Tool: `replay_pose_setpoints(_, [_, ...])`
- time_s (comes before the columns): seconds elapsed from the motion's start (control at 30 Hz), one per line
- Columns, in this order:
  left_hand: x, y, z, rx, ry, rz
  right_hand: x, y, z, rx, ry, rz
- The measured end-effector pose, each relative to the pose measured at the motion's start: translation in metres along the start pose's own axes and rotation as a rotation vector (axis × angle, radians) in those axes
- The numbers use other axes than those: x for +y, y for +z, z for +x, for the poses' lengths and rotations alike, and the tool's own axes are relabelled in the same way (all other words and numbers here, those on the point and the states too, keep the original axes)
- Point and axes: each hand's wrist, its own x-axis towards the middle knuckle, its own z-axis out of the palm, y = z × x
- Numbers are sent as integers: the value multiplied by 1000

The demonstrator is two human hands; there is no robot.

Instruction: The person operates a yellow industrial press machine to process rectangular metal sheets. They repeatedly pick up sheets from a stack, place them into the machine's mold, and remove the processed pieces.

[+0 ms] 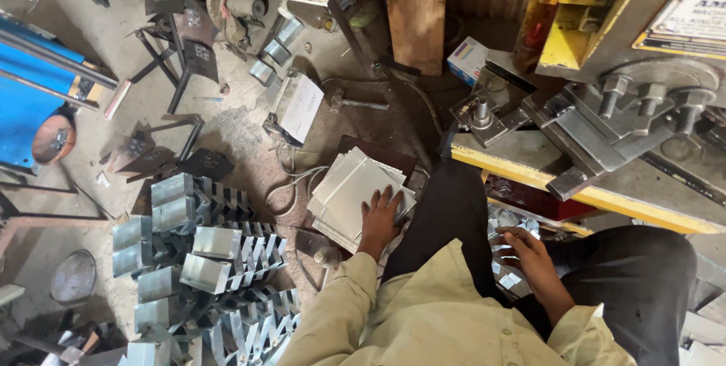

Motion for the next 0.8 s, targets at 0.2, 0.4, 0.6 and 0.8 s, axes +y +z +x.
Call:
replay_pose_setpoints(0.2, [0,14,5,31,58,39,-3,-6,-6,4,-44,29])
replay_pose_setpoints(0.4, [-17,68,17,150,103,46,2,-11,-2,13,-55,16])
replay_pose_setpoints(0.6, [-27,91,20,441,261,128,10,-11,0,22,-47,-4])
replay_pose_setpoints(0.8, [-35,71,7,467,382,116,4,-7,-1,40,-15,33])
